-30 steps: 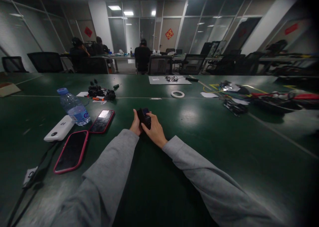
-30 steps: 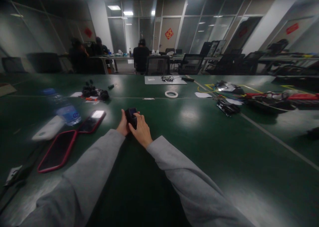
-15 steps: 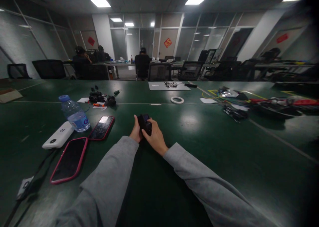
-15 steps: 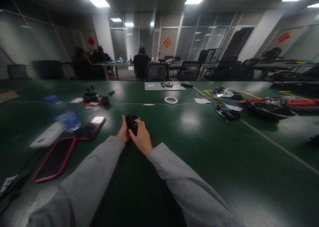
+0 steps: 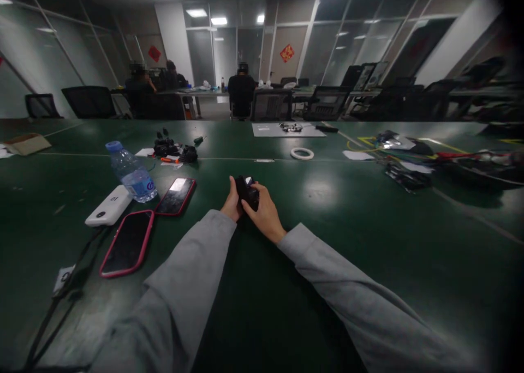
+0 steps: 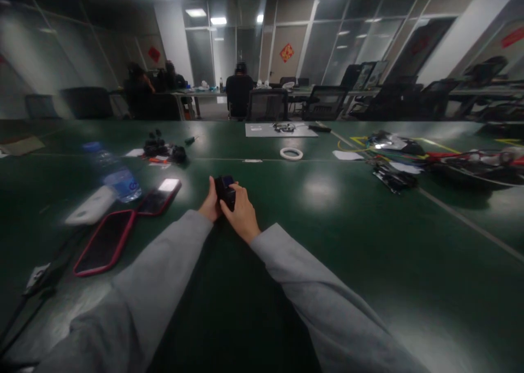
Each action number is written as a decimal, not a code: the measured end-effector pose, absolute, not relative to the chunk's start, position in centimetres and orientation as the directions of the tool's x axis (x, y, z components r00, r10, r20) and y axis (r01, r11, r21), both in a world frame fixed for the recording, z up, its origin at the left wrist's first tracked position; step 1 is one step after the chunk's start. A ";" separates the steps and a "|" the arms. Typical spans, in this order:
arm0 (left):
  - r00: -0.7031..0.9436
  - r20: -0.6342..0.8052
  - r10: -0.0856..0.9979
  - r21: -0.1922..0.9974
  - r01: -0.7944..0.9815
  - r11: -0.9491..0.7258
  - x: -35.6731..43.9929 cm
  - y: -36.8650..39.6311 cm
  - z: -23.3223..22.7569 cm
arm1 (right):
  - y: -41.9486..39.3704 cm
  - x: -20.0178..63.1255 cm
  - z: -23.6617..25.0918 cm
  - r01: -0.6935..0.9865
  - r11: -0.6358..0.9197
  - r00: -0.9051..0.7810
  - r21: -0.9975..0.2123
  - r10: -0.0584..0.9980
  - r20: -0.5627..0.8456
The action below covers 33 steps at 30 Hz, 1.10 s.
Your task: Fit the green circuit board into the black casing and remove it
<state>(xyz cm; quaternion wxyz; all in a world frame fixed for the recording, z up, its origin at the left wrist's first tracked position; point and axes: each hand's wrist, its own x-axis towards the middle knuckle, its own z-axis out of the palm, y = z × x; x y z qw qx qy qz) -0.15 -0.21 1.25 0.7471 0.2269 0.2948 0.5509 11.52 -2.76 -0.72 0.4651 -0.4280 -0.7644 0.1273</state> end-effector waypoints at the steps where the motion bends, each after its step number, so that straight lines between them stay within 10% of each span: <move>1: 0.207 -0.179 0.962 0.661 -0.699 0.274 -0.1 -0.3 1.3 | -2.7 11.6 -0.8 0.524 0.618 -0.204 -0.587 0.760 0.618; 33: 0.205 -0.182 0.962 0.650 -0.709 0.274 0.2 0.4 1.2 | -2.5 11.8 0.1 0.583 0.535 -0.227 -0.612 0.830 0.509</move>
